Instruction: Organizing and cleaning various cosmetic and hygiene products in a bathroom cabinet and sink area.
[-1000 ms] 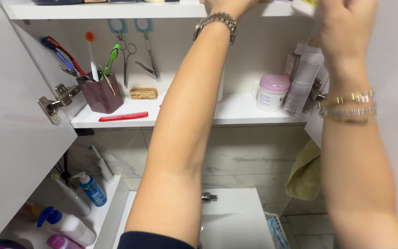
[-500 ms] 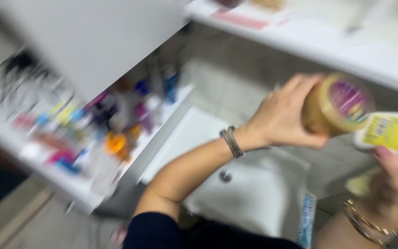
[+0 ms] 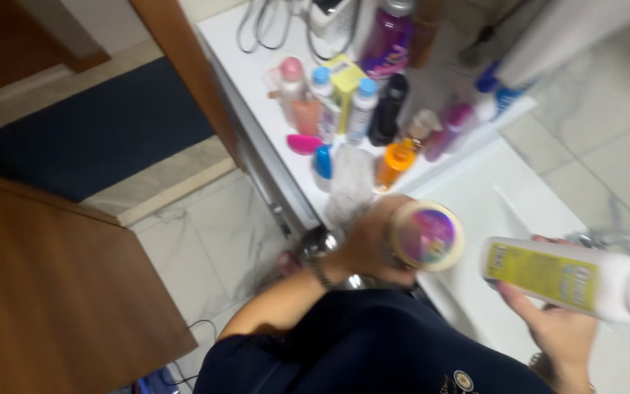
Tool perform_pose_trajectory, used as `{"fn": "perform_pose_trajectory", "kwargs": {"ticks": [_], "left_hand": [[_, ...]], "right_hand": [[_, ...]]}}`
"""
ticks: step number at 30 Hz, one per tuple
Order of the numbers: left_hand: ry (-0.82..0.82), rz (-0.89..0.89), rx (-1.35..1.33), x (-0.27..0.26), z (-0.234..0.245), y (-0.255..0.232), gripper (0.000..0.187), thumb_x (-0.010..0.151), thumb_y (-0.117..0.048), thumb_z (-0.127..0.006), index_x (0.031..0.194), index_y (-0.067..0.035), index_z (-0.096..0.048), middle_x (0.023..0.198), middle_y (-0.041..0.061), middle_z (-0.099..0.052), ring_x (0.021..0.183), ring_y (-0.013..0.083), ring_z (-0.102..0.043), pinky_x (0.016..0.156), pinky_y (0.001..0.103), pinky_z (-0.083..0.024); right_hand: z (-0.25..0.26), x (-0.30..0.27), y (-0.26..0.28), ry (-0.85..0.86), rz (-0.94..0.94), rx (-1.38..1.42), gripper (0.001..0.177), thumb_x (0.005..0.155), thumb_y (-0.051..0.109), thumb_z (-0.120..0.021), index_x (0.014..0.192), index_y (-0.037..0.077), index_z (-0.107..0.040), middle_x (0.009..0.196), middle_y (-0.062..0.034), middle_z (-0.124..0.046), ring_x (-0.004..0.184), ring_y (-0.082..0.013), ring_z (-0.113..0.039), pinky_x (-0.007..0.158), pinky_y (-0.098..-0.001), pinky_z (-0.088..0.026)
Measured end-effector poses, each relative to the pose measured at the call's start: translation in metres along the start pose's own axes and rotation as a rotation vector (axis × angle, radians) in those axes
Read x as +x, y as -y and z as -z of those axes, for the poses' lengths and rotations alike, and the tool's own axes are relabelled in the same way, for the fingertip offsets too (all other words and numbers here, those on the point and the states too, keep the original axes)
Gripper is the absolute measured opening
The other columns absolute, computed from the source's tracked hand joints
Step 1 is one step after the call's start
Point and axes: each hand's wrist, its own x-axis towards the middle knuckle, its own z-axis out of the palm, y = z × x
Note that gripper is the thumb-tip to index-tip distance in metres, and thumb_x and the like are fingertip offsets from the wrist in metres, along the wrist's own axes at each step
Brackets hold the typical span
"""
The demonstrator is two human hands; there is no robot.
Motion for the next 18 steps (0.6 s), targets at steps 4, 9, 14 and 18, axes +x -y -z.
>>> {"fn": "perform_pose_trajectory", "kwargs": {"ticks": [4,9,14,18], "left_hand": [[-0.313,0.049,0.393,0.001,0.145,0.018,0.096,0.063,-0.038,-0.095,0.139,0.000,-0.051,0.134,0.016,-0.059,0.127,0.0324,-0.061,0.109,0.041,-0.051],[-0.532,0.256,0.538,-0.003,0.264,0.122,0.089,0.067,-0.026,-0.095,0.138,0.000,-0.048,0.132,0.015,-0.055,0.124,0.0305,-0.062,0.105,0.040,-0.054],[-0.498,0.499,0.500,-0.012,0.282,0.233,0.095,0.057,-0.025,-0.097,0.135,0.000,-0.047,0.129,0.015,-0.054,0.121,0.0297,-0.061,0.103,0.038,-0.053],[-0.447,0.507,0.441,-0.006,0.276,0.268,0.096,0.057,-0.023,-0.096,0.136,-0.001,-0.047,0.130,0.015,-0.054,0.122,0.0305,-0.059,0.104,0.038,-0.053]], "right_hand": [[-0.084,0.018,0.003,0.210,-0.088,0.005,0.087,0.072,0.002,-0.081,0.149,-0.004,-0.042,0.131,-0.0155,-0.061,0.117,-0.0240,-0.064,0.098,-0.0375,-0.052],[-0.183,0.047,0.013,0.348,0.054,0.194,0.092,0.073,0.009,-0.084,0.152,-0.002,-0.036,0.134,-0.0127,-0.057,0.122,-0.0220,-0.061,0.105,-0.0356,-0.051],[-0.297,0.041,-0.028,0.561,0.214,-0.207,0.069,0.074,0.013,-0.089,0.134,0.009,-0.056,0.125,-0.0103,-0.071,0.114,-0.0254,-0.071,0.102,-0.0368,-0.054],[-0.376,0.042,-0.038,0.481,0.173,-0.195,0.070,0.078,0.013,-0.085,0.138,0.007,-0.049,0.126,-0.0139,-0.067,0.117,-0.0289,-0.068,0.101,-0.0384,-0.051]]}}
